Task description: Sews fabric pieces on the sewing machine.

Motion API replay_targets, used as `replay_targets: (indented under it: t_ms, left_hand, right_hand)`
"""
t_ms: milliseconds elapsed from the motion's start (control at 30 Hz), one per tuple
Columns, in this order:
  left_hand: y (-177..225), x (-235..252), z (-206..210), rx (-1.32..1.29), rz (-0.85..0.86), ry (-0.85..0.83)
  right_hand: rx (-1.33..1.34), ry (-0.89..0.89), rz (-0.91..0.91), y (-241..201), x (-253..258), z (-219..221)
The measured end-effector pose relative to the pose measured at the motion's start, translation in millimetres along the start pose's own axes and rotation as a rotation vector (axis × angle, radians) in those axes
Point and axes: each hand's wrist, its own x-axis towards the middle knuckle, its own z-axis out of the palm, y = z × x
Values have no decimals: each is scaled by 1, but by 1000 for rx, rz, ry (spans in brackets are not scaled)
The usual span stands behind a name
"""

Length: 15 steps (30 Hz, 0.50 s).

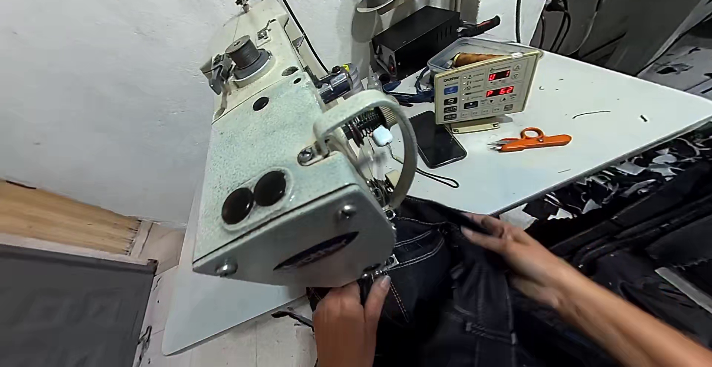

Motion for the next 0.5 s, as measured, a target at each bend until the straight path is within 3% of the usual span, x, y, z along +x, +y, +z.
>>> replay_targets:
  t_ms: [67, 133, 200, 300, 400, 500]
  left_hand:
    - [-12, -3, 1, -247, -35, -17]
    - [-29, -14, -1, -476, -48, -49]
    - [-46, -28, -9, -646, -156, -66]
    - [-81, -45, -23, -858, -426, 66]
    - [-107, -52, -32, -951, -533, 253]
    - [-107, -47, -38, -962, -543, 325]
  right_hand:
    - [-227, -163, -61, -37, 14, -19]
    - [-544, -402, -239, -79, 31, -37]
    - [-819, -558, -403, -106, 45, -23]
    - [-948, -523, -726, -91, 51, 43]
    - [-953, -419, -1001, -72, 28, 93]
    - [-932, -394, -1219, -60, 44, 100]
